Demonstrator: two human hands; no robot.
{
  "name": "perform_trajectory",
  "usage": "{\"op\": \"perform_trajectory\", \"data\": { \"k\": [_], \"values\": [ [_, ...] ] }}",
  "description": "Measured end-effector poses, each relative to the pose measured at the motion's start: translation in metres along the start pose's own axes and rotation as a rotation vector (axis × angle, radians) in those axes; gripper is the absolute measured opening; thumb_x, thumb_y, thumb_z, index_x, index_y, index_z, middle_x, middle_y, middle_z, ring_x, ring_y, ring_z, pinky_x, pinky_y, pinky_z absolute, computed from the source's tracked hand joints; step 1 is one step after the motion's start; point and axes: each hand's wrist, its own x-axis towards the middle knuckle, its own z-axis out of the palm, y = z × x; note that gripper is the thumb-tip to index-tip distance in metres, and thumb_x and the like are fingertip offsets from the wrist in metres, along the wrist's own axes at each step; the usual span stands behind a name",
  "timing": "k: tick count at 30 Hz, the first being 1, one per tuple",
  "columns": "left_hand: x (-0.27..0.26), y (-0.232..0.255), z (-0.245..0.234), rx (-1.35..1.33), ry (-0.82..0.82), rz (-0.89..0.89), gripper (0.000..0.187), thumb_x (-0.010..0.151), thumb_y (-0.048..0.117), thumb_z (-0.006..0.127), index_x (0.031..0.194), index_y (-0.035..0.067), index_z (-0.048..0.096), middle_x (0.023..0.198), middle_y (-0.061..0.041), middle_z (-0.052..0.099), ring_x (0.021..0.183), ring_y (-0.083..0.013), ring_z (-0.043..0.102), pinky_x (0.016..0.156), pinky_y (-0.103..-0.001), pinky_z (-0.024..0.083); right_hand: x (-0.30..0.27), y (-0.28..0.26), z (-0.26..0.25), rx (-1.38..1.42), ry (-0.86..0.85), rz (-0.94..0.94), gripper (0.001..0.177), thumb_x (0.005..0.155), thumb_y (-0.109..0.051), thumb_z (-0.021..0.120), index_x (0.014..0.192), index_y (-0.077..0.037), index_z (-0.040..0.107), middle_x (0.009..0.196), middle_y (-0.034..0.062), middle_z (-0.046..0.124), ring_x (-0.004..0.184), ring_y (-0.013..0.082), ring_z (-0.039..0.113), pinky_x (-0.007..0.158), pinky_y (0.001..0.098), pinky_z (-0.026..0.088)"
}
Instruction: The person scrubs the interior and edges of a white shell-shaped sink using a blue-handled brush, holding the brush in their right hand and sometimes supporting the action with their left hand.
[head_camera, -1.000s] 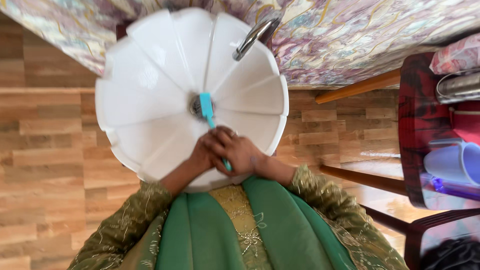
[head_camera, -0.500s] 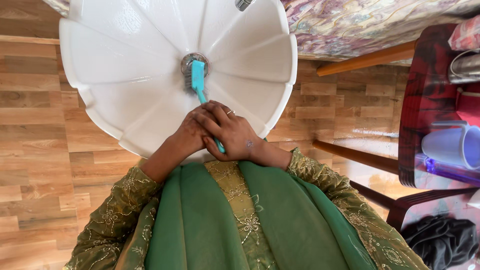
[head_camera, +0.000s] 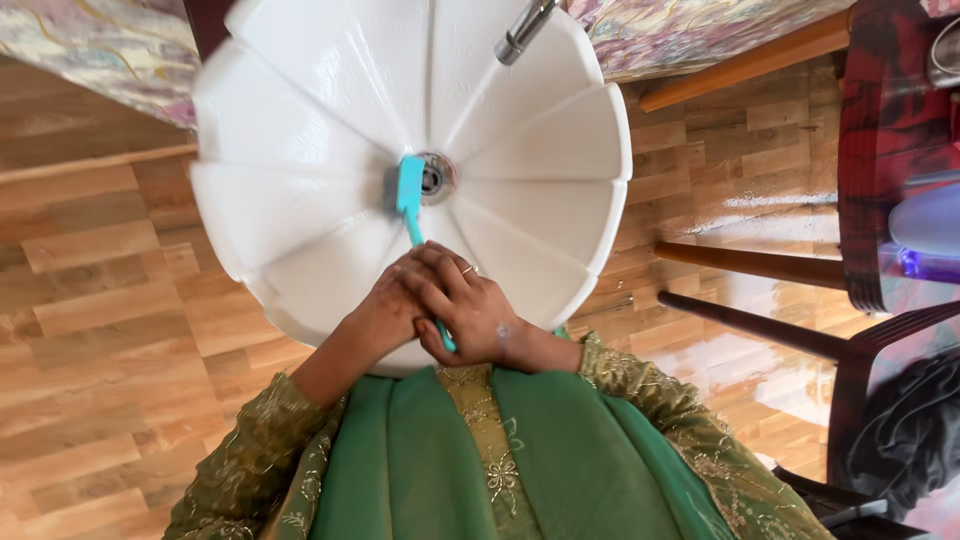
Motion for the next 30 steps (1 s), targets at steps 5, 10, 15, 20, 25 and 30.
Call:
{"op": "perform_trajectory", "data": {
  "k": [5,10,15,20,25,30],
  "values": [
    [0.007,0.000,-0.019,0.048,-0.178,0.125,0.042,0.084,0.021,0.063,0.124,0.009,0.064,0.130,-0.009,0.063,0.128,-0.0284,0.055,0.109,-0.044,0.042,0.008,-0.016,-0.008,0.086,-0.044,0.154,0.059,0.088,-0.022,0.064,0.143,-0.003,0.053,0.138,0.0224,0.056,0.116,0.0402,0.066,0.088,0.0443,0.061],
    [-0.005,0.016,-0.043,0.025,-0.233,0.068,0.044,0.080,0.024,0.064,0.122,0.009,0.064,0.129,-0.008,0.062,0.124,-0.0282,0.055,0.106,-0.046,0.041,0.003,-0.023,-0.012,0.199,-0.042,0.123,0.058,0.088,-0.022,0.062,0.143,-0.004,0.054,0.135,0.0199,0.060,0.107,0.0378,0.071,0.088,0.0426,0.061],
    [0.017,-0.015,-0.041,-0.219,0.024,0.074,0.048,0.083,0.025,0.065,0.127,0.006,0.061,0.130,-0.012,0.061,0.124,-0.0301,0.054,0.109,-0.043,0.045,0.023,-0.009,0.016,-0.053,-0.031,0.109,0.057,0.085,-0.028,0.067,0.136,-0.004,0.059,0.125,0.0224,0.060,0.100,0.0402,0.068,0.079,0.0444,0.059],
    [0.008,0.011,-0.038,-0.046,-0.282,-0.024,0.047,0.083,0.025,0.065,0.126,0.005,0.059,0.126,-0.015,0.061,0.120,-0.0317,0.056,0.102,-0.046,0.046,0.011,-0.016,-0.014,0.080,-0.057,0.125,0.055,0.086,-0.027,0.064,0.136,-0.005,0.058,0.130,0.0192,0.062,0.104,0.0360,0.070,0.084,0.0420,0.061],
    [0.043,-0.022,-0.009,-0.052,-0.133,-0.015,0.049,0.082,0.027,0.066,0.125,0.005,0.059,0.126,-0.017,0.061,0.116,-0.0347,0.057,0.098,-0.046,0.047,0.026,0.004,-0.003,0.006,0.043,0.121,0.053,0.087,-0.026,0.064,0.135,-0.002,0.059,0.131,0.0227,0.062,0.104,0.0388,0.070,0.081,0.0414,0.060],
    [0.027,0.006,0.002,-0.134,-0.108,-0.025,0.049,0.082,0.028,0.066,0.126,0.006,0.058,0.127,-0.017,0.061,0.115,-0.0355,0.060,0.096,-0.048,0.050,0.000,-0.004,-0.031,0.040,-0.124,0.167,0.045,0.090,-0.029,0.065,0.127,-0.005,0.064,0.121,0.0191,0.067,0.092,0.0355,0.072,0.078,0.0411,0.060]
  ]
}}
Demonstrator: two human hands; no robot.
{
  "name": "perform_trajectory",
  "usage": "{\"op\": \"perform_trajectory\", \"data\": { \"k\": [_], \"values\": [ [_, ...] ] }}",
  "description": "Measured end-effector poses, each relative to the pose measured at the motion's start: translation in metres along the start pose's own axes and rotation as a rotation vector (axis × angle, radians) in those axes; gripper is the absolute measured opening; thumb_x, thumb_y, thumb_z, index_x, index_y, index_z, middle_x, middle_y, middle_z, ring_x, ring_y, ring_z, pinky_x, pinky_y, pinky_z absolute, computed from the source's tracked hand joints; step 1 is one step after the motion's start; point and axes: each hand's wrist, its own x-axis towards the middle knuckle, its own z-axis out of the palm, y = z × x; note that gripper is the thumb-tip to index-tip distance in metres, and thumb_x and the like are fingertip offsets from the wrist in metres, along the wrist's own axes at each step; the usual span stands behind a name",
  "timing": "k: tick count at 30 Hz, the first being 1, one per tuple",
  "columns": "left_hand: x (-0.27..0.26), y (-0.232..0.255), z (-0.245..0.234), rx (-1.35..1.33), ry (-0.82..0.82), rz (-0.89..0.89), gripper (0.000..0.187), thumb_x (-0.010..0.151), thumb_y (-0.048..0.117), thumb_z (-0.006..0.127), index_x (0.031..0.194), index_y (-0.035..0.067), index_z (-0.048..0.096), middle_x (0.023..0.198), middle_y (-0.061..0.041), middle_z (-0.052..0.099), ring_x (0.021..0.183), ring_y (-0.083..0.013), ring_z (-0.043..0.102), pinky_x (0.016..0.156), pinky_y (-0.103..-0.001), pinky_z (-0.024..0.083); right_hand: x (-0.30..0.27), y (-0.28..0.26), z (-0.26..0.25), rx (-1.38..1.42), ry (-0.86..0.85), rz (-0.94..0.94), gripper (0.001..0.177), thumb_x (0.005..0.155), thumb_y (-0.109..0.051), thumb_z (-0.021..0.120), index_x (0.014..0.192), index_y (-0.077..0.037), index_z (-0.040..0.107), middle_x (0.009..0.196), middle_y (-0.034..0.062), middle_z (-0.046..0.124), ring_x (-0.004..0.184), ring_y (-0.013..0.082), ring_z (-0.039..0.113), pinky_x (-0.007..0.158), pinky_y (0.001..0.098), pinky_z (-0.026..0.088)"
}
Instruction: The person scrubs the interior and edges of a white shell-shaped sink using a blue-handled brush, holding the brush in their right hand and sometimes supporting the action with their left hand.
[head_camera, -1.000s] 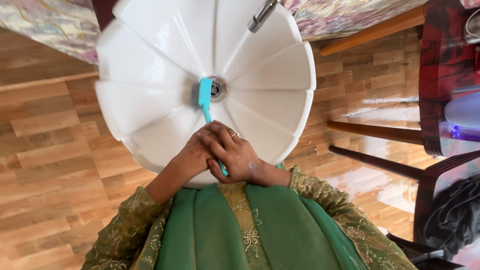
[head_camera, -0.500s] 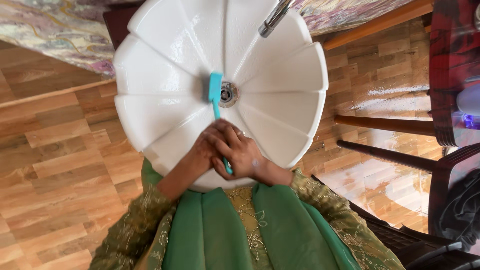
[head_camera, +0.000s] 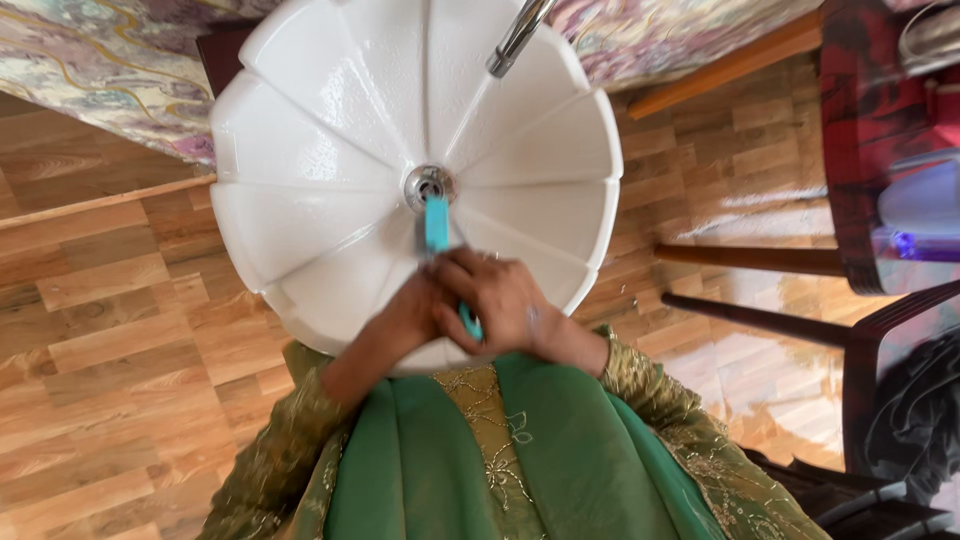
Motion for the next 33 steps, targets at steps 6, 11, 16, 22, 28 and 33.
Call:
{"op": "perform_trajectory", "data": {
  "k": [6,11,16,22,28,33],
  "values": [
    [0.003,-0.021,0.022,0.053,0.018,-0.041,0.044,0.083,0.027,0.065,0.122,0.008,0.060,0.124,-0.016,0.062,0.112,-0.0335,0.059,0.092,-0.046,0.051,0.014,-0.003,0.008,-0.055,0.129,-0.153,0.050,0.085,-0.027,0.064,0.129,-0.002,0.063,0.121,0.0220,0.066,0.098,0.0392,0.071,0.078,0.0413,0.059],
    [-0.010,0.006,0.017,-0.094,0.008,0.105,0.030,0.085,0.026,0.065,0.112,0.011,0.065,0.119,-0.012,0.064,0.117,-0.0315,0.059,0.100,-0.044,0.051,-0.012,-0.008,-0.014,0.068,-0.085,-0.024,0.048,0.089,-0.030,0.064,0.130,-0.005,0.062,0.120,0.0180,0.067,0.091,0.0358,0.072,0.080,0.0422,0.061],
    [-0.014,-0.024,0.009,0.216,0.214,0.119,0.042,0.080,0.022,0.064,0.120,0.009,0.066,0.120,-0.011,0.065,0.118,-0.0297,0.059,0.105,-0.047,0.044,-0.002,-0.005,0.025,0.083,0.090,-0.147,0.060,0.088,-0.019,0.059,0.145,-0.001,0.053,0.137,0.0249,0.059,0.103,0.0422,0.068,0.082,0.0445,0.060],
    [-0.002,-0.063,0.025,0.349,-0.121,0.077,0.039,0.080,0.025,0.065,0.117,0.013,0.067,0.121,-0.011,0.066,0.118,-0.0284,0.057,0.103,-0.045,0.042,-0.006,-0.004,0.050,0.115,0.201,-0.046,0.054,0.095,-0.018,0.057,0.147,-0.003,0.051,0.140,0.0226,0.059,0.106,0.0410,0.070,0.086,0.0454,0.061],
    [0.016,-0.093,-0.025,0.261,-0.242,-0.031,0.036,0.086,0.030,0.062,0.118,0.016,0.067,0.124,-0.005,0.068,0.121,-0.0228,0.060,0.107,-0.038,0.045,0.041,-0.013,0.068,-0.098,0.199,-0.003,0.061,0.085,-0.019,0.060,0.144,-0.004,0.054,0.134,0.0279,0.057,0.097,0.0457,0.065,0.074,0.0480,0.057],
    [-0.010,-0.099,-0.030,-0.286,-0.127,-0.040,0.042,0.082,0.028,0.063,0.120,0.010,0.066,0.123,-0.010,0.070,0.116,-0.0249,0.065,0.104,-0.037,0.052,0.037,-0.039,0.058,-0.048,0.175,0.012,0.054,0.089,-0.025,0.061,0.139,-0.006,0.057,0.130,0.0228,0.061,0.097,0.0425,0.067,0.081,0.0485,0.057]
  ]
}}
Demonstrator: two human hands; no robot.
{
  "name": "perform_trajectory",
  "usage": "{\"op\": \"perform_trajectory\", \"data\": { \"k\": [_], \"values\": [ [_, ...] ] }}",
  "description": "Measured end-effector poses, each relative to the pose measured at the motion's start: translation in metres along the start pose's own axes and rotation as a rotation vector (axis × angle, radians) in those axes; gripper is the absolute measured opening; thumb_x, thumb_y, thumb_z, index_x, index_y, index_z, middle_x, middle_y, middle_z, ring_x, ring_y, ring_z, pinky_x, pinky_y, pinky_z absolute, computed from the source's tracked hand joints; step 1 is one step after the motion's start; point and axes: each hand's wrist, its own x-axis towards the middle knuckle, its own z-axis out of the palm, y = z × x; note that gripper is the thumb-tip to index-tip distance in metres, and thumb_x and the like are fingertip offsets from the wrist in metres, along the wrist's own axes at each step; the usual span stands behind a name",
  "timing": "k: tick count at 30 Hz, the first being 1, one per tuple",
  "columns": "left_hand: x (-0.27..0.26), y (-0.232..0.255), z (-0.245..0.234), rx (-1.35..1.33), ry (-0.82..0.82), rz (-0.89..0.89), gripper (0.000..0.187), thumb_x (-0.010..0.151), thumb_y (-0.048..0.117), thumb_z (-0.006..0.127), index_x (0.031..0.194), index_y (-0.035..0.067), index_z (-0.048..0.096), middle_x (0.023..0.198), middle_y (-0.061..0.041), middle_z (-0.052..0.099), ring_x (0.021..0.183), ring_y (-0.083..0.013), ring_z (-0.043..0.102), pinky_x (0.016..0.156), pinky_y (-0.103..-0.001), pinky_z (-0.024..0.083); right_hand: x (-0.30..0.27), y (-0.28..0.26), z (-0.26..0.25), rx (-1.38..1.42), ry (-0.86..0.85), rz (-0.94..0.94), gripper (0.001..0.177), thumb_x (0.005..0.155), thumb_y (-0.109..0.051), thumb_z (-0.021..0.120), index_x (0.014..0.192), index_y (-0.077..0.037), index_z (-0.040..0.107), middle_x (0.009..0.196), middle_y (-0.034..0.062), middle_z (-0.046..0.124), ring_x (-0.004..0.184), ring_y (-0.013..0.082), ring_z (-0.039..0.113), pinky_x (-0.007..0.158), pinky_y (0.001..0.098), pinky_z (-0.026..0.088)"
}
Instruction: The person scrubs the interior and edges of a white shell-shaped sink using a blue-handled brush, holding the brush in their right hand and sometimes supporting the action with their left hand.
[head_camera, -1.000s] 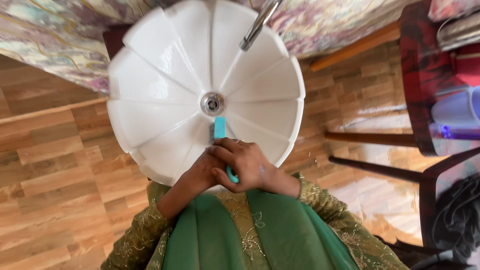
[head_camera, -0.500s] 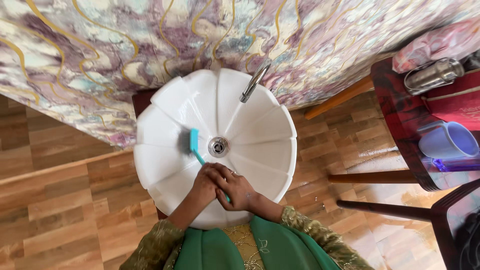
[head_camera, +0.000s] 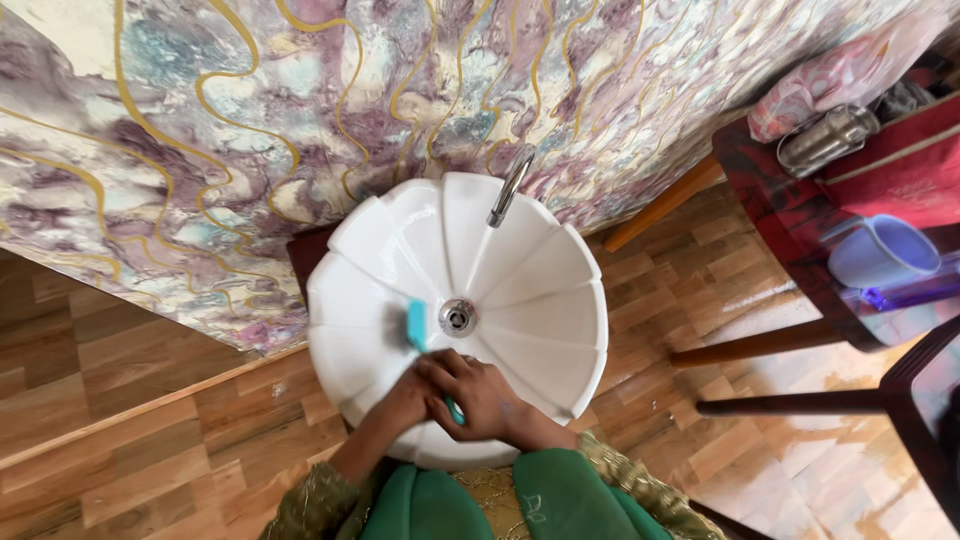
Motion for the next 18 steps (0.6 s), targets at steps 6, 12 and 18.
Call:
{"op": "perform_trajectory", "data": {
  "k": [6,12,18],
  "values": [
    [-0.024,-0.019,0.023,0.475,0.053,0.161,0.048,0.079,0.026,0.070,0.122,0.007,0.061,0.125,-0.016,0.062,0.118,-0.0335,0.056,0.102,-0.042,0.045,-0.002,-0.014,0.019,-0.085,0.034,-0.013,0.052,0.088,-0.027,0.061,0.136,-0.008,0.060,0.127,0.0235,0.062,0.103,0.0434,0.066,0.076,0.0455,0.057],
    [-0.013,-0.028,0.016,0.413,0.136,0.202,0.046,0.083,0.025,0.067,0.125,0.010,0.061,0.128,-0.013,0.063,0.121,-0.0324,0.058,0.104,-0.043,0.046,-0.003,-0.012,0.004,-0.100,0.032,-0.035,0.053,0.090,-0.029,0.059,0.138,-0.007,0.060,0.124,0.0204,0.063,0.100,0.0410,0.065,0.083,0.0474,0.057],
    [-0.046,-0.035,0.049,0.296,-0.010,0.141,0.045,0.084,0.024,0.068,0.125,0.008,0.061,0.131,-0.016,0.061,0.121,-0.0336,0.056,0.101,-0.042,0.048,-0.017,-0.044,-0.007,-0.083,-0.117,0.064,0.050,0.088,-0.031,0.061,0.132,-0.007,0.062,0.118,0.0198,0.065,0.089,0.0385,0.067,0.073,0.0468,0.055]
  ]
}}
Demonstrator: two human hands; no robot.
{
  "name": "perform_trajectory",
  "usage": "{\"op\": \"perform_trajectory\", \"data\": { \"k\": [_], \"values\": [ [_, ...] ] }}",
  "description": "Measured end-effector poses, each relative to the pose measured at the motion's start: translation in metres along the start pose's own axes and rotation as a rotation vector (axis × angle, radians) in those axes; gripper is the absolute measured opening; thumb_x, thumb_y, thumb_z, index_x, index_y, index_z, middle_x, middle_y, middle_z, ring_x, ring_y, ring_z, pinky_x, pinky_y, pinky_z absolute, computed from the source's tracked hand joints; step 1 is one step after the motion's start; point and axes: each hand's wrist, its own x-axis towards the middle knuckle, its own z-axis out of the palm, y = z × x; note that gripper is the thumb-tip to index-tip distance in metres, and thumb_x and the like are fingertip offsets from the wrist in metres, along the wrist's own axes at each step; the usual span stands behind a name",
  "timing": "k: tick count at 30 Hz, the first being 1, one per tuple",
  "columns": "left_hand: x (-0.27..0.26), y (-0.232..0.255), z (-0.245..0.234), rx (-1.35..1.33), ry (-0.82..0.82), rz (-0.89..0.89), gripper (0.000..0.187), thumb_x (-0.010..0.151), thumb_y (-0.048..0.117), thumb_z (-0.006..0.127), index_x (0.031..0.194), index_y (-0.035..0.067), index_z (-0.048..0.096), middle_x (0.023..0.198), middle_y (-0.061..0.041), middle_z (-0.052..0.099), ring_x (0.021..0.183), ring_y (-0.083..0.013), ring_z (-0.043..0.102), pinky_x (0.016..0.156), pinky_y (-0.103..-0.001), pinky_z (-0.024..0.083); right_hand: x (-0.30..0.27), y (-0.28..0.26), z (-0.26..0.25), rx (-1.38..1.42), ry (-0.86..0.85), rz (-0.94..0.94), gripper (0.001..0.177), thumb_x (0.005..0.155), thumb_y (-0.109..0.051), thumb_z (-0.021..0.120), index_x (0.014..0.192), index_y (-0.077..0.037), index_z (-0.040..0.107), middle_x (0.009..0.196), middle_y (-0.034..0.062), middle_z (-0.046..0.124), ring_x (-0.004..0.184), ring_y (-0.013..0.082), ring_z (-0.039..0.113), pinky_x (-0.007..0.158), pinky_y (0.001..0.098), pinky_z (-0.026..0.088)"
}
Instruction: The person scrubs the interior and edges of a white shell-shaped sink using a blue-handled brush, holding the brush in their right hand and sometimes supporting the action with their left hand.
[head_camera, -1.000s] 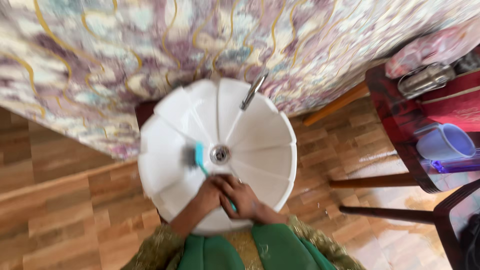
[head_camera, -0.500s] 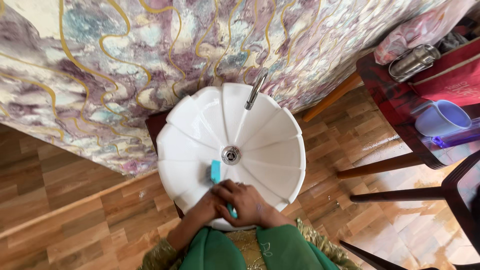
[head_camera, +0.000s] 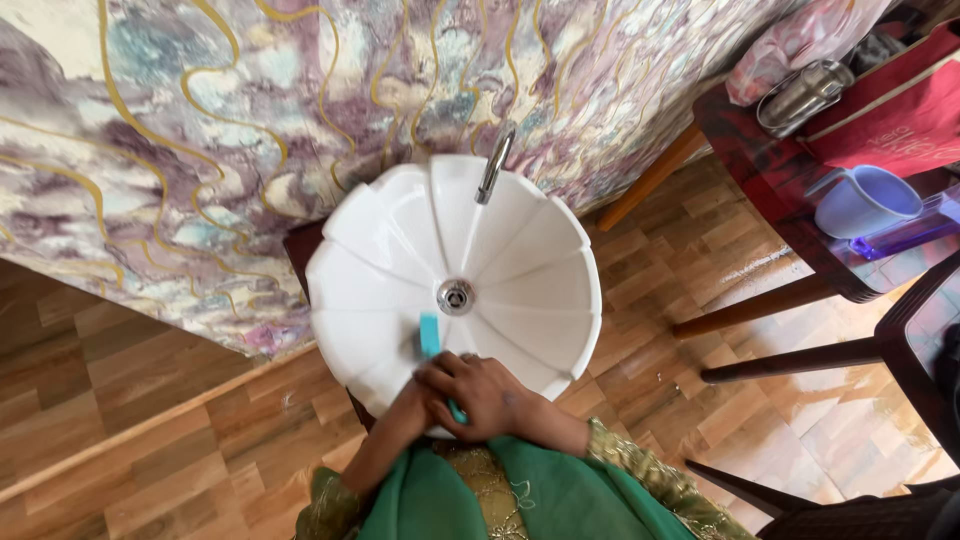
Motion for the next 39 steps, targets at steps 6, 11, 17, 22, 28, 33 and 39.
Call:
{"op": "perform_trajectory", "data": {
  "k": [6,11,17,22,28,33,39],
  "values": [
    [0.016,-0.020,0.022,0.147,-0.115,-0.117,0.039,0.086,0.024,0.065,0.122,0.009,0.061,0.132,-0.015,0.059,0.123,-0.0311,0.056,0.105,-0.039,0.048,-0.005,0.008,0.003,-0.003,0.070,-0.030,0.045,0.090,-0.025,0.061,0.130,-0.004,0.061,0.115,0.0207,0.065,0.084,0.0384,0.068,0.073,0.0459,0.055],
    [0.000,0.024,0.014,0.226,-0.175,0.009,0.044,0.087,0.025,0.068,0.128,0.008,0.060,0.135,-0.018,0.056,0.126,-0.0354,0.050,0.109,-0.044,0.042,-0.032,-0.002,-0.010,0.028,-0.038,0.026,0.045,0.092,-0.027,0.062,0.131,-0.005,0.061,0.118,0.0199,0.065,0.086,0.0389,0.067,0.076,0.0471,0.056],
    [0.012,0.049,-0.012,0.078,0.145,-0.028,0.052,0.080,0.027,0.067,0.129,0.010,0.061,0.132,-0.011,0.061,0.126,-0.0316,0.052,0.112,-0.042,0.039,-0.027,0.012,0.006,-0.007,0.212,-0.202,0.047,0.092,-0.024,0.060,0.134,-0.003,0.059,0.125,0.0219,0.062,0.103,0.0417,0.066,0.083,0.0453,0.056],
    [-0.013,0.090,-0.010,0.184,-0.037,-0.097,0.049,0.084,0.026,0.066,0.129,0.010,0.059,0.132,-0.012,0.059,0.128,-0.0313,0.051,0.114,-0.042,0.038,-0.060,-0.005,-0.026,0.106,-0.060,-0.078,0.052,0.093,-0.029,0.057,0.139,-0.003,0.056,0.127,0.0211,0.063,0.093,0.0392,0.069,0.078,0.0463,0.057],
    [0.015,0.044,-0.012,0.191,-0.021,-0.147,0.049,0.085,0.023,0.065,0.130,0.008,0.057,0.134,-0.015,0.057,0.127,-0.0308,0.051,0.112,-0.042,0.037,-0.027,0.014,-0.001,-0.006,0.051,-0.083,0.054,0.089,-0.026,0.060,0.138,-0.004,0.057,0.126,0.0228,0.062,0.090,0.0426,0.067,0.076,0.0480,0.056],
    [0.042,0.010,-0.011,0.160,0.005,-0.017,0.046,0.087,0.025,0.066,0.131,0.011,0.059,0.136,-0.012,0.060,0.129,-0.0280,0.052,0.113,-0.042,0.037,-0.012,0.029,0.019,-0.011,0.238,-0.068,0.048,0.091,-0.024,0.060,0.135,-0.006,0.058,0.128,0.0205,0.063,0.098,0.0426,0.067,0.078,0.0467,0.057],
    [0.013,0.014,-0.044,0.110,-0.230,0.097,0.050,0.087,0.027,0.063,0.133,0.009,0.058,0.138,-0.014,0.058,0.129,-0.0277,0.052,0.112,-0.039,0.040,-0.002,-0.010,0.008,0.089,0.107,0.136,0.050,0.090,-0.027,0.062,0.136,-0.006,0.058,0.125,0.0197,0.064,0.092,0.0395,0.068,0.079,0.0470,0.057]
  ]
}}
